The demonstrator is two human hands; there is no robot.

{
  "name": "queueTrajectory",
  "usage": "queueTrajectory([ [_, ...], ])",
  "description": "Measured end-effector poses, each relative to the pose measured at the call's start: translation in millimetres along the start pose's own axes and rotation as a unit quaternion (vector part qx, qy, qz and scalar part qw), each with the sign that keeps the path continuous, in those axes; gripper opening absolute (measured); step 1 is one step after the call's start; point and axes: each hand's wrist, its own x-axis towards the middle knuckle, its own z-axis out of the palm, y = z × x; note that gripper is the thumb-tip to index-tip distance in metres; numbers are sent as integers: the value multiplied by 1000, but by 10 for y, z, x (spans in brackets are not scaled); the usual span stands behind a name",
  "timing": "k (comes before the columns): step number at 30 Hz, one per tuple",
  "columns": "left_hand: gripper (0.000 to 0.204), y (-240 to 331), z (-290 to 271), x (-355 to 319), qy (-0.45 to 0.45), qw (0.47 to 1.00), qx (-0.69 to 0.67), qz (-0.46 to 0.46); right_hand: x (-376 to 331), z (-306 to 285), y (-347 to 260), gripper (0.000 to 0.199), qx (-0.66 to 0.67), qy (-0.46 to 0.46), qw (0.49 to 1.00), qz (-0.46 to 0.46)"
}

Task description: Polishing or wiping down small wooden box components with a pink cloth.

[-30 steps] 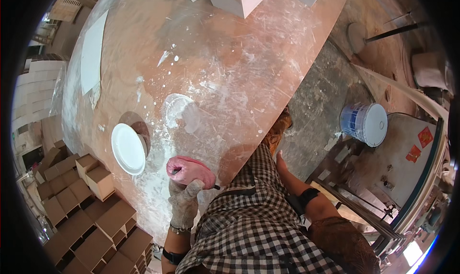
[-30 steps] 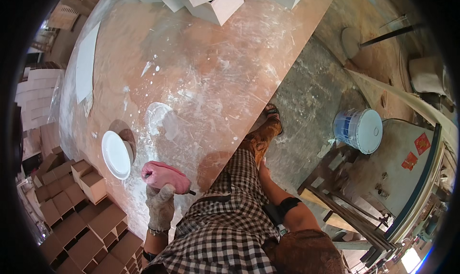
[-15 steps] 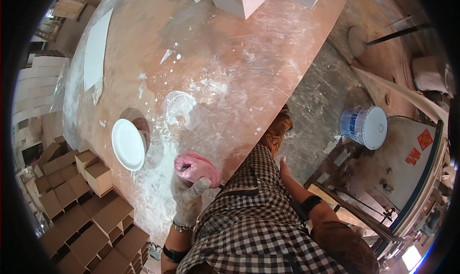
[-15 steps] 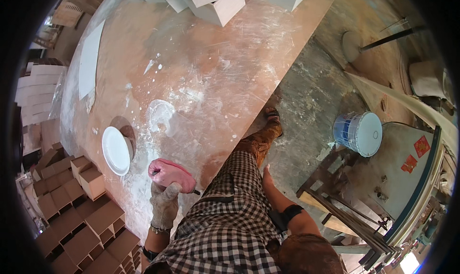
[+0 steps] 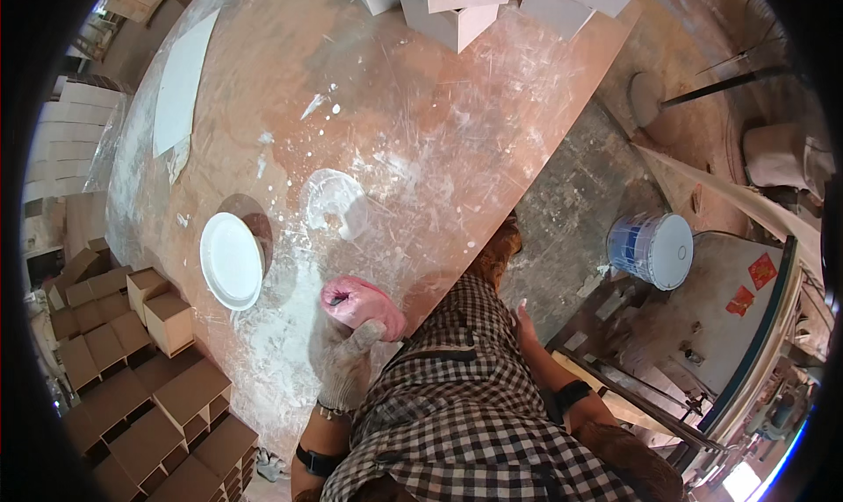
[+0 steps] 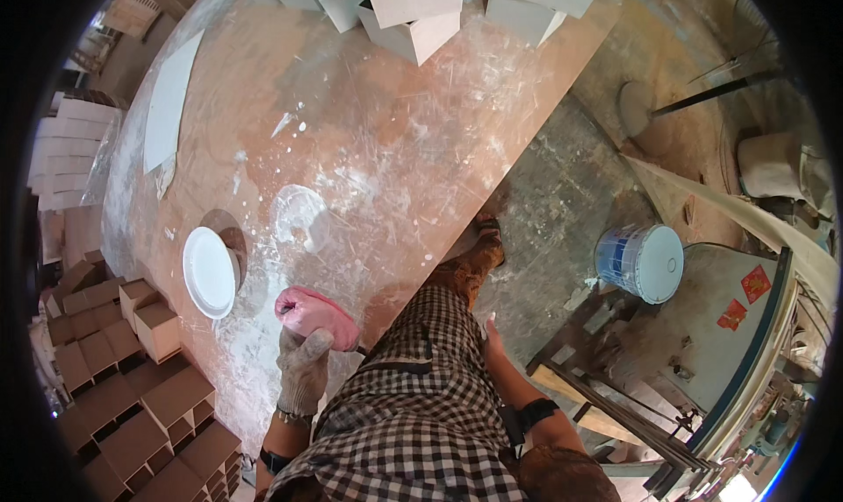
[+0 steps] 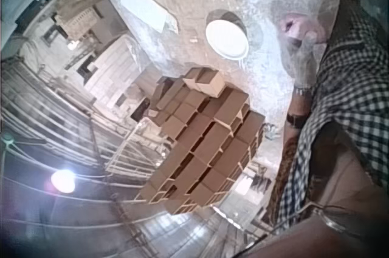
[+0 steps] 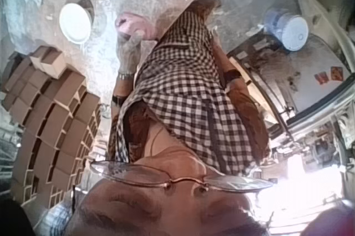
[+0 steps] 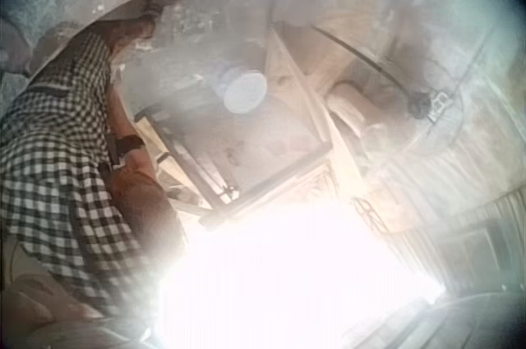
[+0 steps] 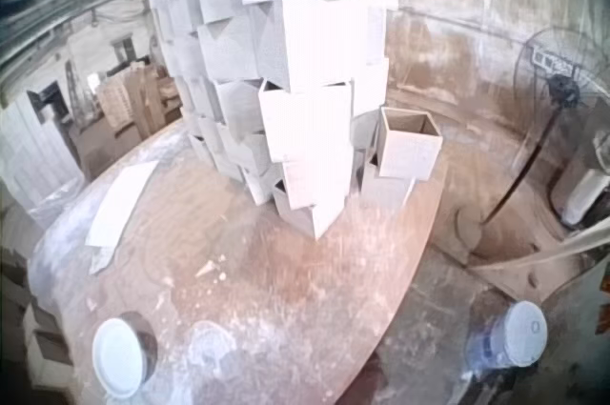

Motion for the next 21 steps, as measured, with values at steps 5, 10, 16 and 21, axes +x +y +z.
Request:
queueTrajectory([
  [5,44,117,86,-55,-20,999,-27,25,813,-665,76,79,-181,231,950,-109],
  [10,41,276,-81,-61,-65,997,-21,43,125,-172,-923,61,-240,173,897,-328],
  [16,42,290,-253,-215,-42,989,-118,75,-1291,1265,-1294,52,-359,-240,619,-656],
  [21,35,326,-366,-440,-21,987,-24,157,-1684,2114,-821,79,-357,-483,619,-505],
])
